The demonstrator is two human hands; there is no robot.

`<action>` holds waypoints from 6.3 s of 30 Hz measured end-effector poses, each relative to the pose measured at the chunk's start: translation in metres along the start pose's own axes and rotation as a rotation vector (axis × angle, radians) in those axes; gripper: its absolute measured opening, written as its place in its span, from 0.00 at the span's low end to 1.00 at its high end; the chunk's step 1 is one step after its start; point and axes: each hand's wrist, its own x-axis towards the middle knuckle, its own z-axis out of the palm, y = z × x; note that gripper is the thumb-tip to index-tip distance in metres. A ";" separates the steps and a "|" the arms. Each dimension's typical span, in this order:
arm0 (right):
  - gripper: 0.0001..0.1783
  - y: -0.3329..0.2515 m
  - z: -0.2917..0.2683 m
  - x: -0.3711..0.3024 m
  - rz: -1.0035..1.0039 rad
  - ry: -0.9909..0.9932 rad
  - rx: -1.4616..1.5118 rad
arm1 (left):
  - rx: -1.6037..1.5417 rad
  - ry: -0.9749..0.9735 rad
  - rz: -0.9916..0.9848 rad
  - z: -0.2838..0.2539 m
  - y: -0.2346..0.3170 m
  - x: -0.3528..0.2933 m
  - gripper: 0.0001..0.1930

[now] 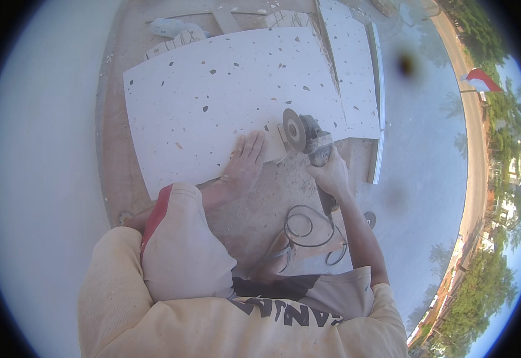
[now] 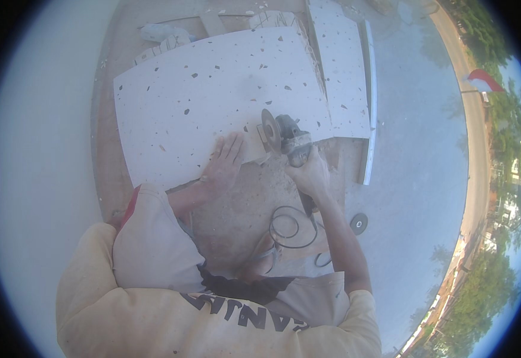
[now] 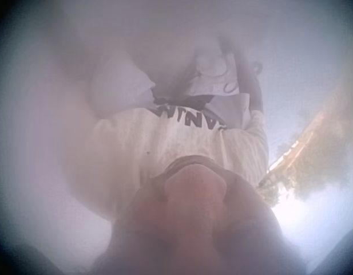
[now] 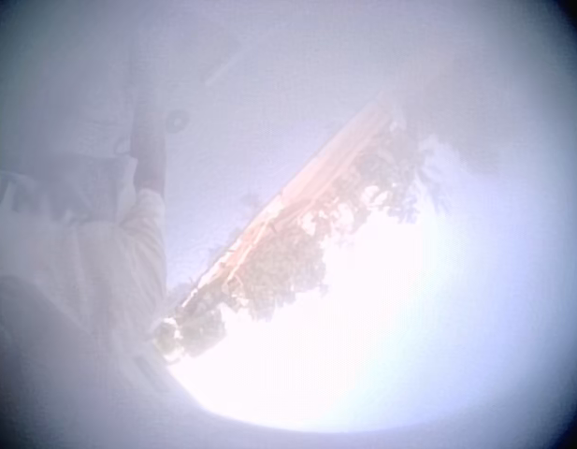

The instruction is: The person uses an angle grinder to cut a large white tile placed on the ground. They hold the tile steady with one hand while guiding the grinder along a marked line with the other. After completing the cut, they lift the separated piece to inspect the edge.

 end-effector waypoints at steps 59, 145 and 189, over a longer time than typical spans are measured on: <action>0.41 0.009 0.002 -0.021 0.001 -0.009 -0.041 | 0.044 -0.027 -0.002 0.002 -0.001 -0.001 0.37; 0.39 0.015 0.015 -0.018 0.051 -0.019 -0.002 | 0.018 -0.003 0.036 -0.006 0.000 0.003 0.36; 0.39 0.003 0.008 -0.015 0.036 -0.027 -0.063 | 0.031 -0.028 0.027 -0.005 0.002 0.004 0.37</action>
